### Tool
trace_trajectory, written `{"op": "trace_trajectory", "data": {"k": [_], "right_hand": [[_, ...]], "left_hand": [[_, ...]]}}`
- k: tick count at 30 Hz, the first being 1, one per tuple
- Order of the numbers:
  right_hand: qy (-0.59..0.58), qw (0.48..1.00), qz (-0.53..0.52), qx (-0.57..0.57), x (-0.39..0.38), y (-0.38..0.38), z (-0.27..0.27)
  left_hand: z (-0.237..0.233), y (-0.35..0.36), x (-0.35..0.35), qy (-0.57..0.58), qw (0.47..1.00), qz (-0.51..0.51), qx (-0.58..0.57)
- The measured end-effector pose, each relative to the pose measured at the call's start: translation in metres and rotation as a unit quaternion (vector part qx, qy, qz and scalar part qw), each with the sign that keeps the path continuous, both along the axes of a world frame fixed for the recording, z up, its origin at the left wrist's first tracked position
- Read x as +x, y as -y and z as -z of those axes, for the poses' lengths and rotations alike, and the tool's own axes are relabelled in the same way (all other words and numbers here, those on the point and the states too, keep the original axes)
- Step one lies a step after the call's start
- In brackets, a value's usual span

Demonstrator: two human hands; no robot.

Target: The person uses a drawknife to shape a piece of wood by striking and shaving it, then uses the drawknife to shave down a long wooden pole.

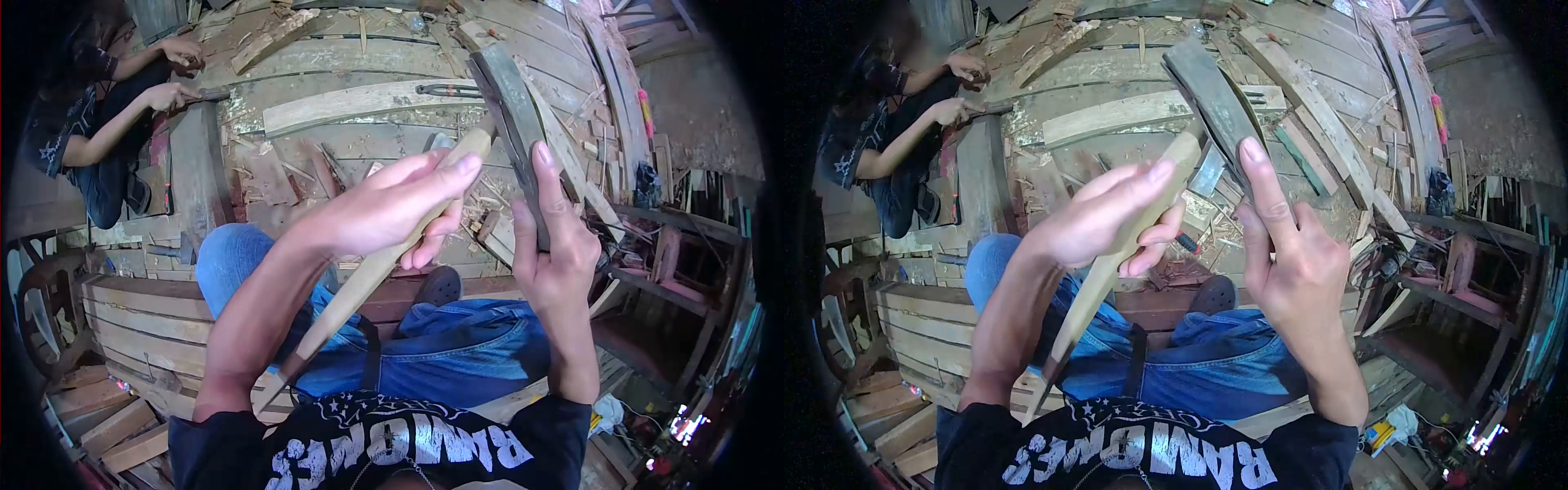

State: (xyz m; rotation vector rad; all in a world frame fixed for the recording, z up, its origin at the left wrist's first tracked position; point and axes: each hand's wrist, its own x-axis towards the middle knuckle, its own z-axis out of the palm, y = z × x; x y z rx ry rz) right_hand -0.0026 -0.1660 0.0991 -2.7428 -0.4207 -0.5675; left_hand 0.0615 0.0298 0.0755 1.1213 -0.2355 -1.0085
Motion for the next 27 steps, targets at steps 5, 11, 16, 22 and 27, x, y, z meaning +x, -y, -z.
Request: {"op": "trace_trajectory", "data": {"k": [5, 11, 16, 22, 27], "right_hand": [[-0.030, 0.999, -0.007, -0.022, -0.013, -0.007, 0.007], [-0.072, 0.997, -0.004, -0.032, -0.016, -0.013, -0.007], [-0.045, 0.999, -0.003, -0.015, 0.001, -0.007, -0.007], [0.048, 0.998, -0.012, 0.031, 0.009, 0.001, 0.008], [0.008, 0.999, -0.019, -0.033, -0.002, -0.004, 0.003]], "left_hand": [[0.003, -0.001, -0.002, 0.034, 0.998, -0.020, 0.043], [0.009, -0.009, 0.001, -0.043, 0.998, -0.005, -0.035], [0.016, -0.006, 0.002, -0.155, 0.974, 0.022, -0.166], [0.026, -0.008, 0.000, -0.265, 0.924, 0.077, -0.265], [0.024, -0.007, 0.003, -0.256, 0.926, 0.082, -0.264]]}}
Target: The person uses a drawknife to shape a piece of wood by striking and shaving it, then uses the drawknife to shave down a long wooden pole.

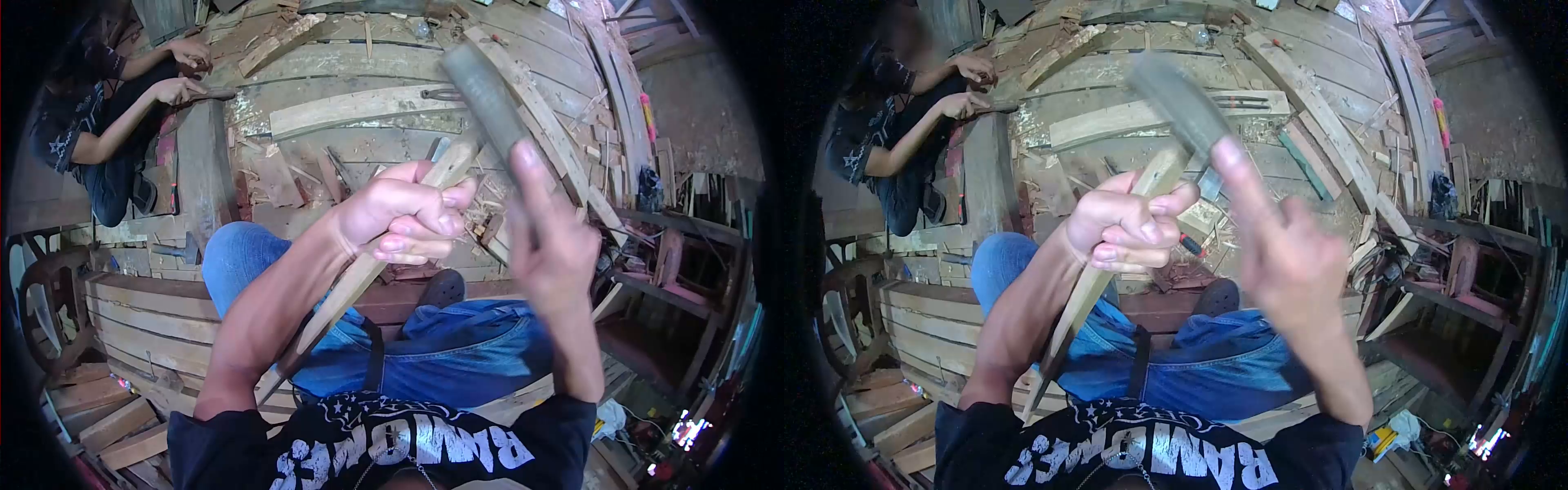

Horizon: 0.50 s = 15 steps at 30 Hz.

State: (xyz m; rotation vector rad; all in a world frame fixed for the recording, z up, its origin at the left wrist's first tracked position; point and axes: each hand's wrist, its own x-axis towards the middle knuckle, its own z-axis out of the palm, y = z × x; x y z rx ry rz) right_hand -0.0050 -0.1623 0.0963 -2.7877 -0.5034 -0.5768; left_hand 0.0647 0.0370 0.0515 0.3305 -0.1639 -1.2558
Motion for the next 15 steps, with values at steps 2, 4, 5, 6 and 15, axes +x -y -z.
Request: {"op": "trace_trajectory", "data": {"k": [2, 4, 5, 6, 15], "right_hand": [[0.017, 0.999, 0.039, -0.014, 0.000, 0.002, -0.002], [-0.078, 0.994, 0.005, -0.074, -0.013, -0.006, -0.016], [-0.098, 0.993, -0.007, -0.067, -0.015, -0.008, -0.015], [-0.065, 0.997, 0.016, -0.039, -0.004, -0.002, -0.010], [-0.074, 0.994, 0.039, -0.063, -0.007, 0.001, -0.010]], "left_hand": [[0.006, 0.004, -0.004, -0.031, 0.997, 0.016, -0.062], [0.005, 0.002, -0.001, -0.035, 0.998, 0.011, -0.055], [0.005, -0.002, -0.002, -0.049, 0.998, 0.009, -0.040], [0.008, 0.002, 0.000, -0.048, 0.997, 0.024, -0.060], [0.007, 0.007, 0.000, -0.049, 0.995, 0.026, -0.086]]}}
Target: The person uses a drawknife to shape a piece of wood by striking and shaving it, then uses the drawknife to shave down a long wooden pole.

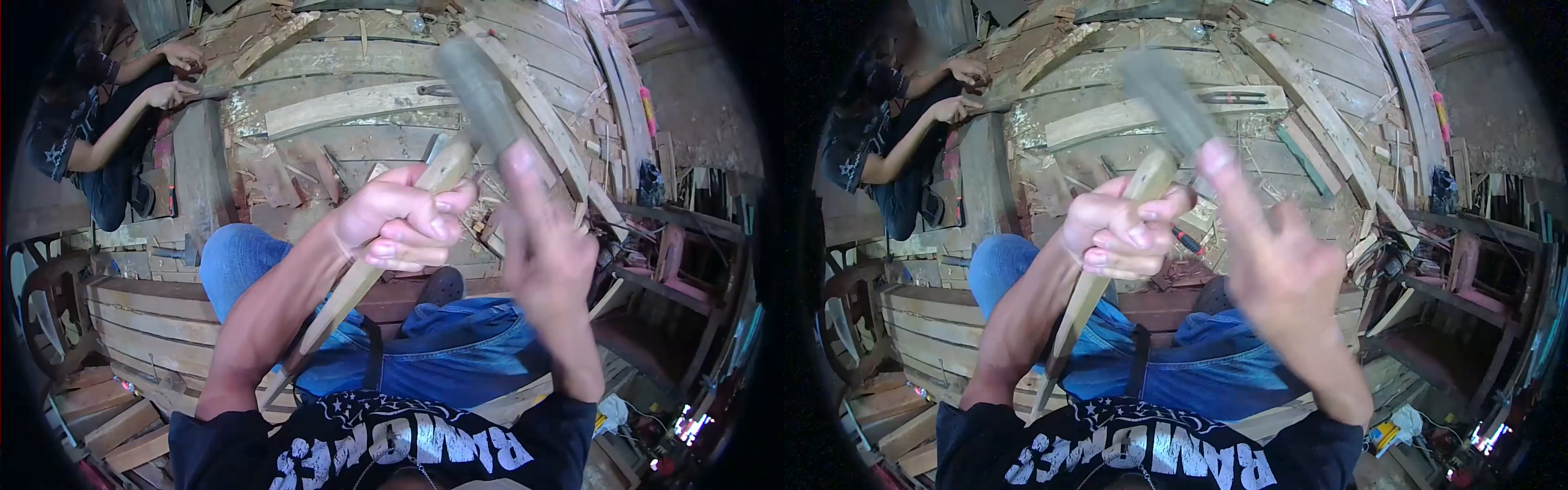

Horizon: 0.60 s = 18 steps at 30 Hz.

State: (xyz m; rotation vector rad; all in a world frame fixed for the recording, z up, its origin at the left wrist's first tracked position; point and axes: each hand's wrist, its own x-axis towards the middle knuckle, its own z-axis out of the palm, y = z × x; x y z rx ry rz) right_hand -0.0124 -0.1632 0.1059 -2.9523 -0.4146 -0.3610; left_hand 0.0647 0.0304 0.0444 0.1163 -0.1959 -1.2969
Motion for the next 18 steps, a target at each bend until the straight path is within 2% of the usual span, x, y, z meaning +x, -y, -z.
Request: {"op": "trace_trajectory", "data": {"k": [3, 4, 7, 9, 10, 13, 16, 18], "right_hand": [[-0.036, 0.999, -0.024, -0.019, 0.000, -0.002, -0.001], [-0.011, 0.999, 0.014, 0.047, 0.012, 0.000, -0.003], [-0.015, 0.998, 0.035, 0.058, 0.005, -0.003, -0.010], [-0.104, 0.994, 0.029, 0.005, 0.000, -0.004, -0.010], [-0.030, 0.998, 0.024, 0.055, 0.013, 0.006, -0.004], [-0.024, 0.997, 0.042, 0.059, 0.010, 0.002, -0.007], [-0.031, 0.997, 0.011, 0.072, 0.007, 0.004, -0.002], [-0.027, 0.995, 0.045, 0.090, 0.015, 0.014, 0.003]], "left_hand": [[0.003, -0.004, 0.005, -0.003, 0.998, -0.015, 0.058], [0.005, 0.001, 0.004, -0.003, 1.000, -0.004, 0.016], [0.005, 0.005, 0.004, 0.010, 1.000, 0.003, 0.008], [0.009, 0.002, 0.004, -0.002, 1.000, -0.002, 0.008], [0.008, 0.002, 0.002, -0.004, 1.000, 0.001, 0.011], [-0.002, 0.003, 0.000, 0.039, 0.999, 0.034, -0.014], [-0.001, -0.002, -0.002, 0.015, 0.999, 0.047, -0.004], [-0.007, -0.007, 0.001, 0.039, 0.997, 0.064, 0.006]]}}
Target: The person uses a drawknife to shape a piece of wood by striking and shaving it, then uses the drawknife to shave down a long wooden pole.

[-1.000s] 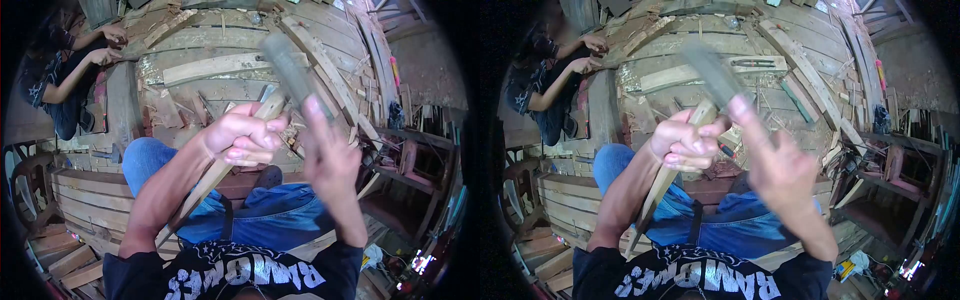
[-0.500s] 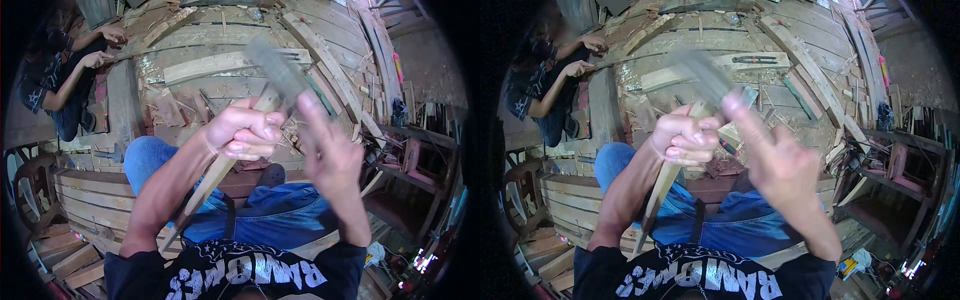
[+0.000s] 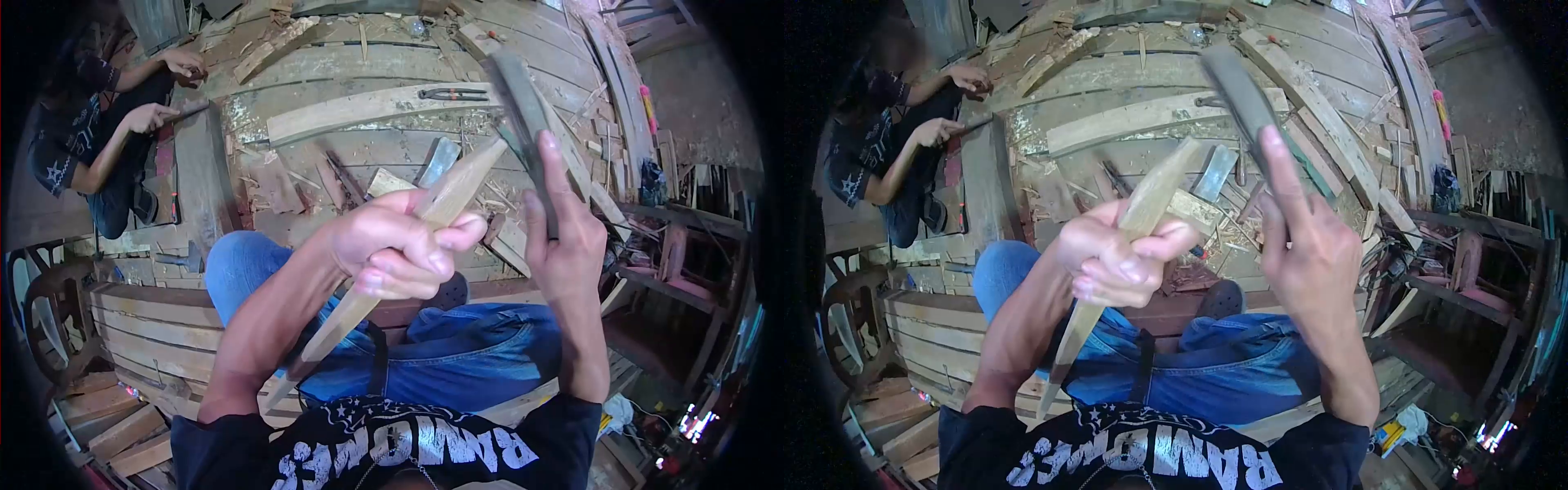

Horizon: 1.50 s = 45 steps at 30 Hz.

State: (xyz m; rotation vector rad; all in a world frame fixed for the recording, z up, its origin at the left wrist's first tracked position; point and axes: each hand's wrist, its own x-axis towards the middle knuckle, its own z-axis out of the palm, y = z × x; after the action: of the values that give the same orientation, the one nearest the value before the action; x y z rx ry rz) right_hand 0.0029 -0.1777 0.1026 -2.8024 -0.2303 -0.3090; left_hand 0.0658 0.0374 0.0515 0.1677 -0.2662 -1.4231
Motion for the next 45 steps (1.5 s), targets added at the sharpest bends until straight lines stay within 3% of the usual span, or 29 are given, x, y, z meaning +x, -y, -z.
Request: {"op": "trace_trajectory", "data": {"k": [1, 2, 4, 6, 9, 10, 12, 18, 20, 21, 22, 24, 25, 26, 28, 32, 35, 38, 40, 42, 45], "right_hand": [[0.130, 0.991, -0.039, 0.007, 0.009, 0.008, 0.012], [0.135, 0.990, -0.041, 0.008, 0.009, 0.004, 0.007], [0.057, 0.982, 0.041, 0.176, 0.005, -0.006, -0.005], [0.079, 0.971, 0.033, 0.223, 0.005, -0.011, -0.009], [-0.085, 0.877, 0.045, 0.471, -0.005, -0.020, -0.017], [-0.083, 0.877, 0.046, 0.470, -0.005, -0.022, -0.019], [-0.147, 0.824, 0.029, 0.546, -0.004, -0.024, -0.023], [-0.173, 0.767, 0.005, 0.618, 0.002, -0.031, -0.032], [-0.142, 0.782, 0.021, 0.606, 0.004, -0.031, -0.026], [-0.165, 0.773, 0.029, 0.612, 0.004, -0.029, -0.026], [-0.163, 0.773, 0.030, 0.612, 0.004, -0.028, -0.026], [-0.179, 0.767, 0.029, 0.616, 0.004, -0.028, -0.024], [-0.160, 0.778, 0.022, 0.608, 0.004, -0.030, -0.024], [-0.160, 0.777, 0.024, 0.609, 0.005, -0.032, -0.023], [-0.135, 0.721, -0.032, 0.679, 0.007, -0.035, -0.022], [-0.152, 0.759, -0.066, 0.630, 0.002, -0.024, -0.020], [-0.069, 0.762, -0.079, 0.639, 0.003, -0.030, -0.022], [-0.096, 0.781, -0.105, 0.608, 0.001, -0.025, -0.023], [-0.095, 0.758, -0.121, 0.633, 0.002, -0.027, -0.021], [-0.135, 0.805, -0.128, 0.563, 0.002, -0.023, -0.024], [-0.110, 0.819, -0.153, 0.542, 0.001, -0.020, -0.020]], "left_hand": [[-0.002, -0.001, 0.000, -0.010, 1.000, 0.004, -0.018], [-0.005, -0.003, -0.002, -0.020, 0.999, 0.007, -0.034], [-0.012, -0.004, -0.005, -0.015, 1.000, 0.014, -0.017], [-0.016, -0.004, -0.008, -0.019, 1.000, 0.015, -0.018], [-0.018, -0.001, -0.011, -0.013, 0.999, 0.029, -0.013], [-0.019, 0.001, -0.013, -0.011, 0.999, 0.031, -0.014], [-0.022, 0.004, -0.016, 0.019, 0.999, 0.032, 0.020], [-0.030, 0.006, -0.017, 0.079, 0.995, 0.023, 0.055], [-0.047, 0.010, -0.022, 0.292, 0.911, -0.188, 0.221], [-0.059, 0.009, -0.022, 0.326, 0.877, -0.186, 0.300], [-0.062, 0.008, -0.025, 0.327, 0.877, -0.184, 0.300], [-0.063, 0.007, -0.031, 0.485, 0.769, -0.260, 0.326], [-0.059, 0.006, -0.033, 0.440, 0.808, -0.253, 0.299], [-0.060, 0.005, -0.032, 0.440, 0.809, -0.251, 0.299], [-0.063, 0.004, -0.030, 0.283, 0.901, -0.199, 0.262], [-0.063, -0.003, -0.030, 0.294, 0.917, -0.195, 0.185], [-0.061, -0.009, -0.029, 0.201, 0.958, -0.149, 0.139], [-0.058, -0.007, -0.025, 0.218, 0.956, -0.140, 0.139], [-0.057, -0.005, -0.023, 0.211, 0.957, -0.141, 0.141], [-0.057, -0.004, -0.023, 0.204, 0.959, -0.140, 0.141], [-0.055, -0.004, -0.025, 0.182, 0.966, -0.123, 0.138]]}}
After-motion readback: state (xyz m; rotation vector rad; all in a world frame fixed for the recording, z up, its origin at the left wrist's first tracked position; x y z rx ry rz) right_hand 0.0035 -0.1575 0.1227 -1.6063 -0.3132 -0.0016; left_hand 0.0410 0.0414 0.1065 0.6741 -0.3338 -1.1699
